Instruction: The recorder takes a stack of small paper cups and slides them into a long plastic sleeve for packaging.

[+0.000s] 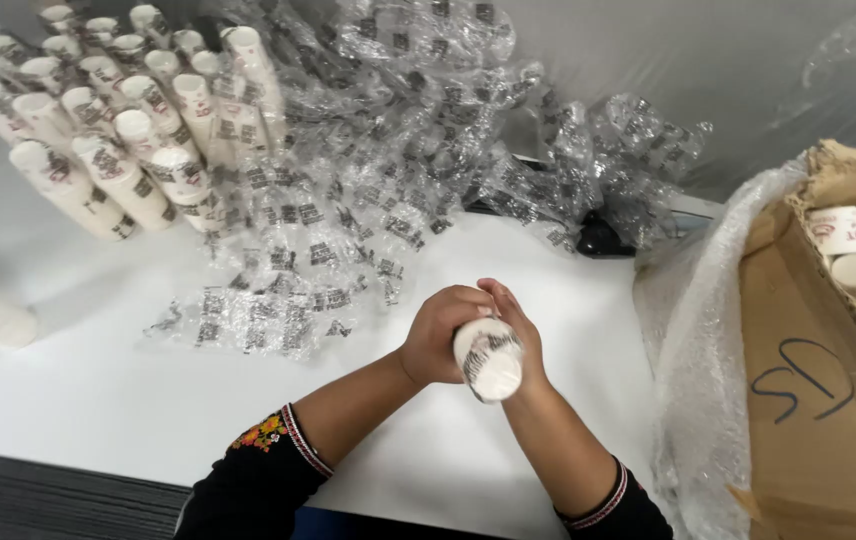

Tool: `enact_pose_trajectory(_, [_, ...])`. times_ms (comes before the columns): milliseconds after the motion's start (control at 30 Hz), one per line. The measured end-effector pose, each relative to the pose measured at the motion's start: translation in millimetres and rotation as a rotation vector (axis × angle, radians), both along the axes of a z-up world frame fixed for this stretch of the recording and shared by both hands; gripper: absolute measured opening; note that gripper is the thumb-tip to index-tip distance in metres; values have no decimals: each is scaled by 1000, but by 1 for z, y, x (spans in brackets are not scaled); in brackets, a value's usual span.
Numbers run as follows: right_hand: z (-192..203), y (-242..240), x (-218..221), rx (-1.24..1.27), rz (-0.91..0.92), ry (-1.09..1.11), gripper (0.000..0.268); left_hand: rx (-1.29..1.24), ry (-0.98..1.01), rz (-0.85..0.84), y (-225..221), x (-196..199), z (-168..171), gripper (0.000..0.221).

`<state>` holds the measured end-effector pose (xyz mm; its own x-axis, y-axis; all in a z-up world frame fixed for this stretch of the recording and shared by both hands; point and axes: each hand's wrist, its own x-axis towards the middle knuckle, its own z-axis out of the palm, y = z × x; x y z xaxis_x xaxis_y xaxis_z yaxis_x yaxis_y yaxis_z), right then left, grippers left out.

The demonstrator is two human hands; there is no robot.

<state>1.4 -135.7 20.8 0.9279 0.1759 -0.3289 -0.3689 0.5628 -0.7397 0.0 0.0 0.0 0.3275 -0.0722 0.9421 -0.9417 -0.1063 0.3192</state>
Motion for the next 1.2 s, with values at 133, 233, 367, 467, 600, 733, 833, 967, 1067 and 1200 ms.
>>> enact_pose_trajectory(133, [-26, -11, 31, -37, 111, -134, 29, -212, 141, -42, 39, -22, 4, 74])
enact_pose_trajectory(233, [-71, -29, 63, -106, 120, -117, 27, -266, 114, 62, 96, -38, -5, 74])
enact_pose_trajectory(367, [-101, -48, 88, -203, 224, 2, 31, -333, 217, 926, 190, -73, -12, 86])
enact_pose_trajectory(467, [-99, -56, 95, -208, 342, -14, 28, -346, 426, 1391, 254, -111, -21, 84])
enact_pose_trajectory(600, [-110, -62, 103, -213, 398, -42, 23, -421, 639, 1570, 305, -148, -46, 75])
enact_pose_trajectory(733, [-110, -66, 104, -223, 419, -42, 22, -479, 800, 1592, 324, -152, -49, 78])
enact_pose_trajectory(833, [-114, -68, 105, -228, 418, -45, 22, -559, 886, 1546, 336, -148, -59, 87])
enact_pose_trajectory(967, [-116, -67, 104, -218, 420, -84, 22, -403, 847, 1669, 349, -147, -69, 121])
enact_pose_trajectory(1067, [-118, -66, 104, -231, 414, -97, 21, -347, 776, 1545, 375, -154, -74, 143])
enact_pose_trajectory(1200, [-116, -65, 102, -239, 408, -101, 20, -481, 670, 958, 410, -159, -69, 151])
